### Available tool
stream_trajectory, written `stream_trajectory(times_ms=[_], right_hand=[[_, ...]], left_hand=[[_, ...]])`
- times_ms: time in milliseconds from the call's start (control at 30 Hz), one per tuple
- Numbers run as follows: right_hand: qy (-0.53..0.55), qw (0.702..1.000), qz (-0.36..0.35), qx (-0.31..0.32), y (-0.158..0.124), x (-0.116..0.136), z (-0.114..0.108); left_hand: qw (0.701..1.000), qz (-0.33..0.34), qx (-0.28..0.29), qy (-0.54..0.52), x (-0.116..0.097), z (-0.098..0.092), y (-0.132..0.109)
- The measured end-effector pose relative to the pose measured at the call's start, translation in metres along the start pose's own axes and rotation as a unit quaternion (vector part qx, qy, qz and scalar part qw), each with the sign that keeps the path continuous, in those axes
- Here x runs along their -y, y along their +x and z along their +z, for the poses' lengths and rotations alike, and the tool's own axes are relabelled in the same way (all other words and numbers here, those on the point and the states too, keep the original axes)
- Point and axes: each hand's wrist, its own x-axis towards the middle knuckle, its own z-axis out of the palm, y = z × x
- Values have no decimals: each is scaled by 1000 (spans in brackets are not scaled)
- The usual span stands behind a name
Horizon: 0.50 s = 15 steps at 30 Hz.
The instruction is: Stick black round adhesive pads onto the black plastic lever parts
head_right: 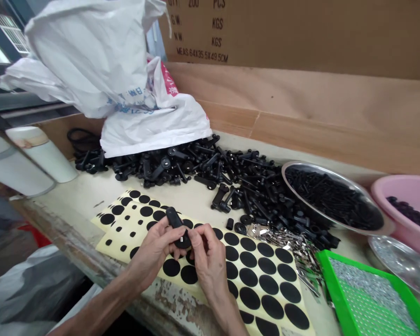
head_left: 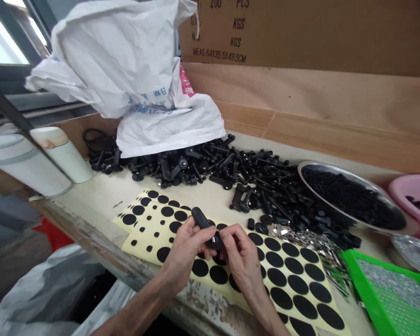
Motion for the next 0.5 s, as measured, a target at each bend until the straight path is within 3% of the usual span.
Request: stream_trajectory(times_ms=[133,300,500], right_hand=[[-16,1000,-12,-11,-6,-1,2],[59,995,10,82,-12,1,6],[58,987,9,151,-19,8,26]], left_hand=[[998,-43,28,-21,3,-8,-9],[999,-22,22,-44,-2,-24,-23],[999,0,27,-31,-9,-44,-40]])
